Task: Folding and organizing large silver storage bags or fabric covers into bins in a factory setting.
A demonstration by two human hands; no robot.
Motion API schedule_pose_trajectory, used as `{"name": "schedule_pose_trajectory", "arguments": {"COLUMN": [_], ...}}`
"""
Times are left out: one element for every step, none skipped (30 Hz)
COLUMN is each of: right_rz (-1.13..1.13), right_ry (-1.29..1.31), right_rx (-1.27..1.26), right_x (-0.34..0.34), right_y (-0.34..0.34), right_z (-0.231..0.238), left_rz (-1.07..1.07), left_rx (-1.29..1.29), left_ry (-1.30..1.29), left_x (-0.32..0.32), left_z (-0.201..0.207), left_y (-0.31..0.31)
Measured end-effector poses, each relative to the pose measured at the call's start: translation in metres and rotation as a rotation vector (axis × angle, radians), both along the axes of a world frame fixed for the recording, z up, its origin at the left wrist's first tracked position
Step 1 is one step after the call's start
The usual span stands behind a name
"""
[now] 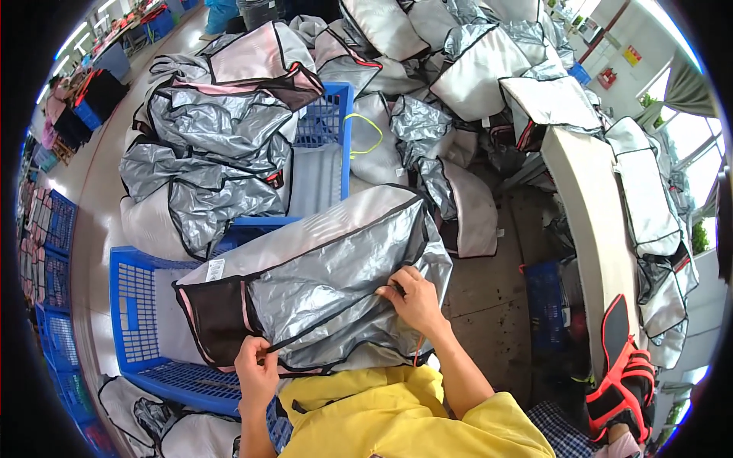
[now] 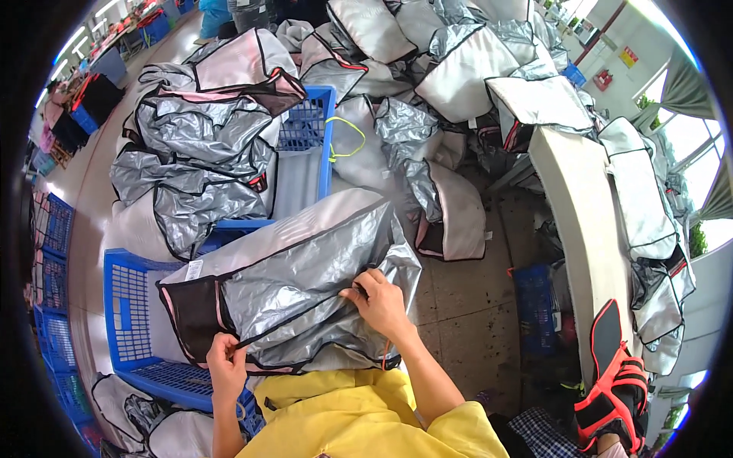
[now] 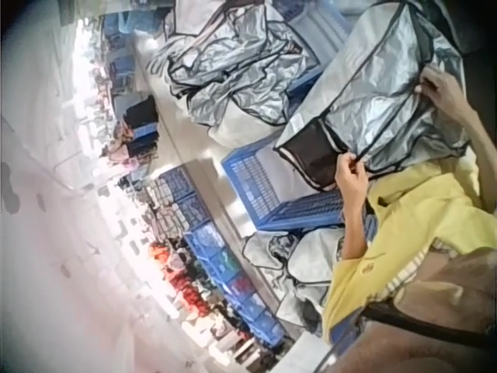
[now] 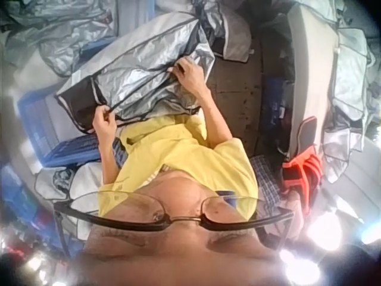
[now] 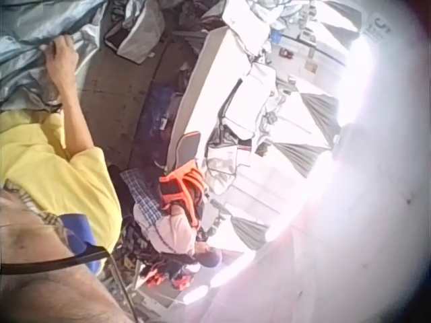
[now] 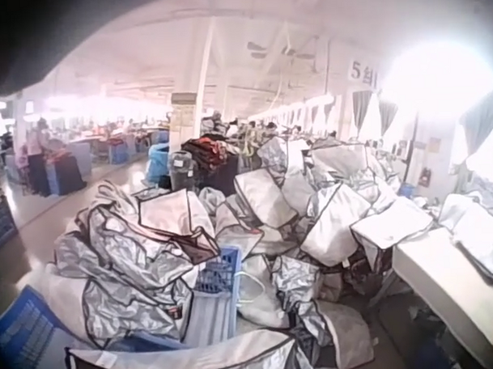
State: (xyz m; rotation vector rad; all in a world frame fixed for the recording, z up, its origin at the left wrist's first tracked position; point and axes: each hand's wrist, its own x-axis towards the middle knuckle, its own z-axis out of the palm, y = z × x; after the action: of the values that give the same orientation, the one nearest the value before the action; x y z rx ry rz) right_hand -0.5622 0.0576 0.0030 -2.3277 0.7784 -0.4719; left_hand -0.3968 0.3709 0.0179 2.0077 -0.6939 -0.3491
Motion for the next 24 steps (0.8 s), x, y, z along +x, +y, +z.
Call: {"name": "schedule_pose_trajectory", "arguments": {"right_rz": [0.000,-0.004,-0.006,-0.005,-0.011,-0.007,0.007,0.006,0.024,0.025,-0.021,-0.025,-0.027,-0.024,-0.024,-0.023,-0.035,-0.032,0.002,0.030,0.037,0.026,0.041,0.035], "right_ry": [0.002,0.004,0.007,0.008,0.010,0.013,0.013,-0.001,-0.016,-0.043,-0.023,-0.051,-0.055,-0.090,-0.054,-0.034,-0.037,-0.025,-0.054,-0.050,-0.043,-0.009,-0.008,0.000], "right_rx": [-0.002,0.001,0.005,0.005,0.002,0.003,0.009,-0.001,-0.007,-0.019,0.057,0.005,0.012,-0.040,-0.048,-0.052,-0.029,-0.015,-0.045,-0.050,-0.062,-0.032,-0.035,-0.036], "right_x": [-0.001,-0.002,-0.003,-0.003,-0.002,-0.001,0.001,0.003,0.008,0.011,0.013,0.011,0.008,0.004,-0.002,-0.004,-0.004,-0.004,-0.003,0.001,0.002,0.003,0.006,0.006], "right_y": [0.001,0.001,0.001,0.001,0.002,0.003,0.003,0.004,0.005,0.007,0.010,0.010,0.007,0.005,0.002,0.002,0.002,0.001,0.001,0.002,0.002,0.004,0.004,0.004], "right_z": [0.000,0.000,0.000,0.000,0.000,0.000,0.000,0.001,0.001,-0.003,0.000,-0.002,-0.008,-0.011,-0.011,-0.009,-0.008,-0.009,-0.010,-0.011,-0.011,-0.009,-0.009,-0.009], "left_rz": [0.000,0.003,0.008,0.009,0.000,0.000,0.015,0.018,0.040,0.038,0.031,0.020,0.045,0.029,0.008,0.005,0.018,0.012,0.033,0.050,0.045,0.063,0.065,0.052], "left_rx": [-0.002,-0.005,-0.008,-0.008,0.000,0.011,0.017,0.020,0.027,0.043,0.050,0.031,-0.016,-0.019,-0.004,-0.039,-0.039,-0.049,-0.047,-0.052,-0.062,-0.062,-0.075,-0.090], "left_ry": [0.002,0.015,0.029,0.030,0.014,-0.001,0.000,0.018,0.035,0.019,-0.020,-0.049,0.024,-0.020,0.009,-0.033,0.018,0.023,0.045,0.026,0.009,0.008,0.008,0.010], "left_x": [0.000,-0.001,-0.002,-0.001,-0.001,-0.002,-0.002,-0.002,-0.003,-0.003,-0.002,-0.002,-0.003,-0.001,-0.001,-0.002,-0.003,-0.005,-0.008,-0.010,-0.010,-0.011,-0.011,-0.010], "left_z": [-0.001,-0.003,-0.004,-0.003,-0.002,0.000,0.001,0.002,0.005,0.011,0.006,0.005,0.003,-0.006,0.005,-0.001,0.005,0.006,0.006,0.004,0.002,0.002,0.003,0.003], "left_y": [0.001,0.001,0.001,0.001,0.002,0.003,0.003,0.004,0.007,0.007,0.009,0.007,0.004,0.003,-0.002,-0.003,-0.005,-0.003,-0.002,0.001,0.002,0.003,0.003,0.003]}}
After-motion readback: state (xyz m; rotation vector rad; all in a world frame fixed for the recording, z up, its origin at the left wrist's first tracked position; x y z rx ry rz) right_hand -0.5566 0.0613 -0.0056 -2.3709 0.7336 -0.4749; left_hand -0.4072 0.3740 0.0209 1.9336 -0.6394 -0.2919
